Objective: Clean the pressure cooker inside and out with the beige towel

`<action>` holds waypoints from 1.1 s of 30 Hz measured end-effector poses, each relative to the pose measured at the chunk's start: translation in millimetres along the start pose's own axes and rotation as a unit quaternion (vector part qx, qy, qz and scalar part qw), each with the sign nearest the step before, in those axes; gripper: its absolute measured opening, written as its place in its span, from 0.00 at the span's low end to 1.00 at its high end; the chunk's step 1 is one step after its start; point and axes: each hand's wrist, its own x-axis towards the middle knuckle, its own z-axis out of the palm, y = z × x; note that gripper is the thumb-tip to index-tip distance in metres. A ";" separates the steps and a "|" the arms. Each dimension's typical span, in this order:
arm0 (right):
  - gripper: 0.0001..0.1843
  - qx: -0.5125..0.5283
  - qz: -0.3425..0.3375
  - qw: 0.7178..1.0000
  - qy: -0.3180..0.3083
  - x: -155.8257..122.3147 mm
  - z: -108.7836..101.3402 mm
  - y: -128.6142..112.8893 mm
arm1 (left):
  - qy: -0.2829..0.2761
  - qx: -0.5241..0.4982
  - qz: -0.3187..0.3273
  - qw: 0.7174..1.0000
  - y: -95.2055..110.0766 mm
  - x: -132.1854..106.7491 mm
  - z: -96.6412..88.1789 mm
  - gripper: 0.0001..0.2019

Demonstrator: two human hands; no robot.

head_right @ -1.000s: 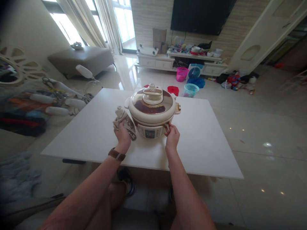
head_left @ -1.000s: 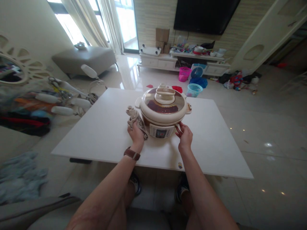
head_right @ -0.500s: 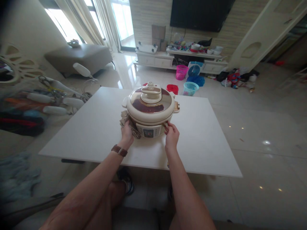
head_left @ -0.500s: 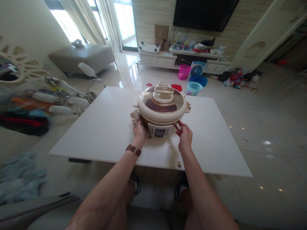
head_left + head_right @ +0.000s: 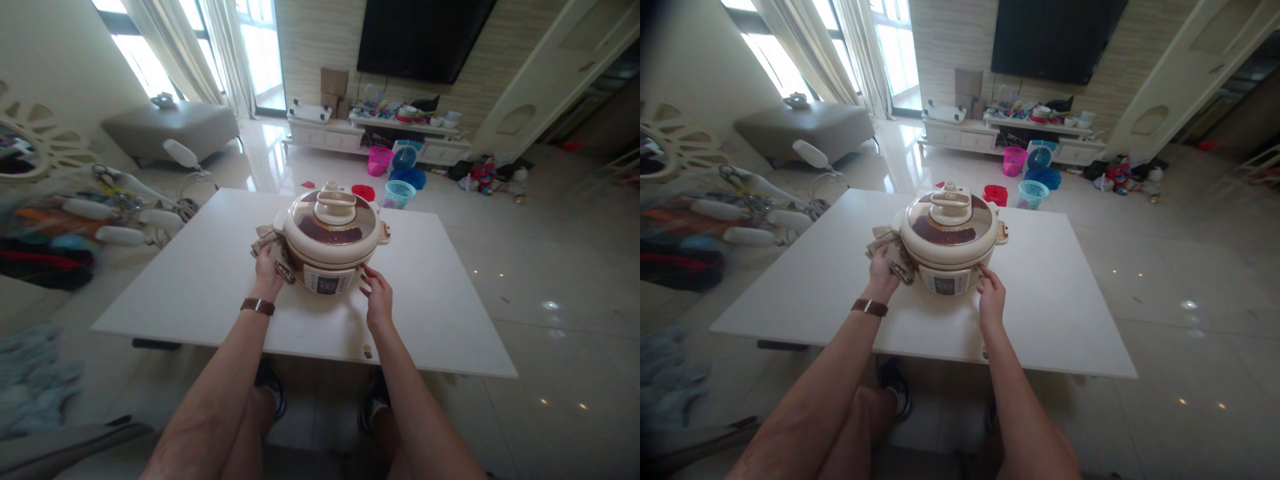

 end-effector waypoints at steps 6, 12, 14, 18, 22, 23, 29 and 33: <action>0.22 -0.015 -0.001 1.000 -0.023 -0.9 -9.3 1.7 | -0.053 -0.052 -0.040 0.996 23.8 9.5 -1.2 0.18; 0.20 -0.027 -0.003 0.999 -0.018 -0.6 -15.6 4.8 | -0.047 -0.054 -0.070 0.995 29.8 10.2 -2.7 0.18; 0.19 -0.030 -0.001 0.999 -0.026 0.1 -17.7 5.3 | -0.050 -0.052 -0.073 0.995 31.9 9.7 -4.8 0.18; 0.20 -0.029 0.008 0.999 -0.043 2.2 -20.8 4.6 | -0.040 -0.046 -0.087 0.994 36.5 7.2 -9.5 0.19; 0.20 -0.022 0.019 0.998 -0.047 4.8 -21.2 2.3 | -0.036 -0.042 -0.090 0.994 39.2 -0.2 -14.1 0.19; 0.20 -0.019 0.020 0.999 -0.045 5.6 -21.1 1.4 | -0.036 -0.041 -0.091 0.994 39.7 -3.2 -15.6 0.19; 0.22 -0.014 0.014 0.999 -0.042 9.4 -19.7 -4.7 | -0.015 -0.030 -0.114 0.993 47.0 -24.3 -33.4 0.21; 0.23 -0.021 -0.003 0.999 -0.037 7.0 -16.9 -1.5 | -0.014 -0.032 -0.136 0.990 54.5 -26.5 -44.1 0.24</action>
